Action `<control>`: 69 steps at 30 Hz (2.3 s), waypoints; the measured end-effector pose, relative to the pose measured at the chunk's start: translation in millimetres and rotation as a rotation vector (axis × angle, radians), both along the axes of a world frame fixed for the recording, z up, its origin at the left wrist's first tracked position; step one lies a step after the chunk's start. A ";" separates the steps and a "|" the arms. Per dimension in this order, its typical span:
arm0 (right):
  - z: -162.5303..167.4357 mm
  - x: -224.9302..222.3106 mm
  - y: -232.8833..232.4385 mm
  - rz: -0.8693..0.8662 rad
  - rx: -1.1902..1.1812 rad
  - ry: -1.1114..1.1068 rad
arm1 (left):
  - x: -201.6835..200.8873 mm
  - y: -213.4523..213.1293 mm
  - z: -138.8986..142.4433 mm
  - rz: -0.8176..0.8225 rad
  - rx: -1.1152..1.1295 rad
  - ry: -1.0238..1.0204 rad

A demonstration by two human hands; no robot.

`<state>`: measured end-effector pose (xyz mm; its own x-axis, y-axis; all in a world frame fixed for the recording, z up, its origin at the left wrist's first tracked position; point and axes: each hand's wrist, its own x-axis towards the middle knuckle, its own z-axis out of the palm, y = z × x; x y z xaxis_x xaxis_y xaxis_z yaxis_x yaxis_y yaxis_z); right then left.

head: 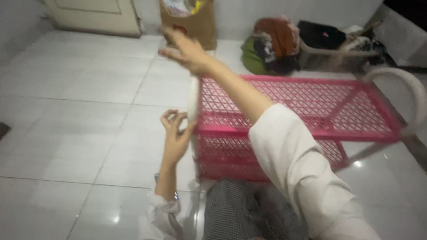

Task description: The person sits on the floor assembling a pink plastic multi-tier shelf, attaching white plastic leg tubes to the perforated shelf panels and pressing the panels onto the posts, then attaching curved white handle pieces to the top and pressing the assembled unit together.

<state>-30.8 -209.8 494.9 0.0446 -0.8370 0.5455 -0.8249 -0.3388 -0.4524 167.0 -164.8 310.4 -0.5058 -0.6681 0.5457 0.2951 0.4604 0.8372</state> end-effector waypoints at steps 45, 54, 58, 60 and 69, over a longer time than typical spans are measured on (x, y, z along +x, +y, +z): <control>-108.6 -273.5 500.6 -0.800 -0.362 -0.567 | -71.0 -2.0 116.2 0.135 0.233 -0.233; -105.0 -266.2 500.1 -0.870 -0.315 -0.551 | -73.2 -6.1 115.3 0.186 0.225 -0.272; -111.7 -274.5 500.1 -0.880 -0.327 -0.576 | -76.8 -11.9 105.1 0.191 0.218 -0.242; -114.8 -280.7 503.3 -0.839 -0.313 -0.595 | -77.6 -13.3 102.3 0.197 0.225 -0.276; -68.0 -308.6 502.2 -0.865 -0.118 -0.615 | -107.3 74.1 116.8 0.472 -0.724 -0.858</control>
